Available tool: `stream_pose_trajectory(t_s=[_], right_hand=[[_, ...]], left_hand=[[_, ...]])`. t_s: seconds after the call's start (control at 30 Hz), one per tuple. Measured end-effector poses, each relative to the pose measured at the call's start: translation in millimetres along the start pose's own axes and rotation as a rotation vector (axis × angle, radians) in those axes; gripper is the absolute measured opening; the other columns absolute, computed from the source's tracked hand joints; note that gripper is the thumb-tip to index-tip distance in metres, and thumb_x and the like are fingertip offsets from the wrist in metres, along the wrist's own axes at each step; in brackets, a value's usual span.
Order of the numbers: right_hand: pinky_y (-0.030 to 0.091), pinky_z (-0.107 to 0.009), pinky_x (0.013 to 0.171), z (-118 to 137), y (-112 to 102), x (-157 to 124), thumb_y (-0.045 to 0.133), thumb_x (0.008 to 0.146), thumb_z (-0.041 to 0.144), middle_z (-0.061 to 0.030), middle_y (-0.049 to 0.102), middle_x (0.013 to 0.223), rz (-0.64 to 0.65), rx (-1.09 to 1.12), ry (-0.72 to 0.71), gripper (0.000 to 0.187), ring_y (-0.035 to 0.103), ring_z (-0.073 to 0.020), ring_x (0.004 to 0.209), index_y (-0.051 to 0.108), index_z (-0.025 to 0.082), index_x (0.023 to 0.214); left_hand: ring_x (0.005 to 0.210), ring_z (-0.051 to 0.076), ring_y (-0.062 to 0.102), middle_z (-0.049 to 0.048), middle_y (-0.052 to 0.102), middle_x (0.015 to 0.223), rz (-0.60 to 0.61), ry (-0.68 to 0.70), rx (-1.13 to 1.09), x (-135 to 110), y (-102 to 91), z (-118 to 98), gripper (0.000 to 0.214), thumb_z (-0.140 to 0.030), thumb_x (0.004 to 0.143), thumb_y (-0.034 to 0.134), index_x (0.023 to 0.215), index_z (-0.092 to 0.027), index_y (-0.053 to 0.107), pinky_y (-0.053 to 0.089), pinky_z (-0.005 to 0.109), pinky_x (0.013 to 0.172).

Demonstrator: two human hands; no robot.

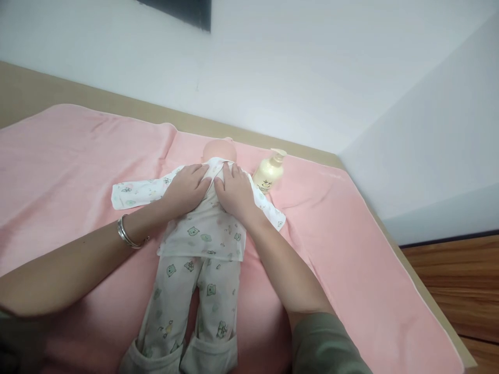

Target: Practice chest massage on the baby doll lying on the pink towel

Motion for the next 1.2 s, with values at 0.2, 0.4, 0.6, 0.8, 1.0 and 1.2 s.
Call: stream_pose_trajectory(t_s=[0.2,0.4,0.6,0.8,1.0,1.2], right_hand=[[0.040,-0.051,0.119,0,1,0,0.025,0.106,0.035,-0.0267,0.049,0.159,-0.019,0.003,-0.003,0.062,0.048,-0.0365,0.147,0.041,0.002,0.155],[0.043,-0.049,0.114,0,-8,0,0.024,0.107,0.035,-0.0250,0.052,0.155,0.034,-0.007,-0.035,0.057,0.054,-0.0346,0.140,0.044,0.005,0.151],[0.047,-0.044,0.105,11,-20,-6,0.021,0.109,0.033,-0.0238,0.062,0.145,0.123,-0.154,-0.032,0.057,0.063,-0.0342,0.128,0.039,0.002,0.154],[0.049,-0.038,0.089,28,-37,-20,0.029,0.109,0.033,-0.0164,0.074,0.120,0.152,-0.272,-0.032,0.046,0.070,-0.0308,0.110,0.054,0.009,0.138],[0.048,-0.038,0.080,39,-42,-30,0.028,0.107,0.026,-0.0166,0.074,0.105,0.134,-0.354,-0.081,0.040,0.069,-0.0299,0.097,0.064,0.011,0.116],[0.051,-0.039,0.089,32,-30,-22,0.029,0.105,0.026,-0.0180,0.073,0.114,0.092,-0.164,0.021,0.040,0.068,-0.0307,0.109,0.066,0.013,0.114]], left_hand=[[0.093,0.028,0.060,0.0132,0.065,0.096,0.080,0.062,0.088,0,-10.7,-4,0.027,-0.022,0.102,0.034,0.096,-0.016,0.060,0.048,0.042,0.087],[0.100,0.031,0.059,0.0185,0.064,0.102,0.038,0.216,0.199,-17,-15.0,-27,0.029,-0.006,0.095,0.034,0.095,-0.012,0.063,0.049,0.046,0.094],[0.093,0.026,0.062,0.0131,0.065,0.092,0.188,0.124,0.080,-7,-26.4,-26,0.029,-0.007,0.094,0.035,0.076,-0.018,0.054,0.052,0.041,0.087],[0.093,0.026,0.063,0.0124,0.067,0.093,0.223,-0.075,0.004,10,-21.3,-8,0.027,-0.016,0.096,0.032,0.075,-0.020,0.050,0.050,0.040,0.088],[0.095,0.028,0.063,0.0139,0.068,0.096,0.159,-0.122,-0.002,10,-11.4,-1,0.032,-0.026,0.101,0.027,0.086,-0.019,0.054,0.049,0.042,0.088],[0.097,0.029,0.063,0.0146,0.070,0.100,0.107,-0.063,0.031,6,-7.4,2,0.032,-0.025,0.100,0.029,0.095,-0.017,0.060,0.050,0.044,0.091]])
Point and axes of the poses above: each hand's wrist, its own x-axis towards the middle knuckle, its own y-axis out of the palm, z = x × y, the point moved 1 cm from there along x, towards the middle knuckle
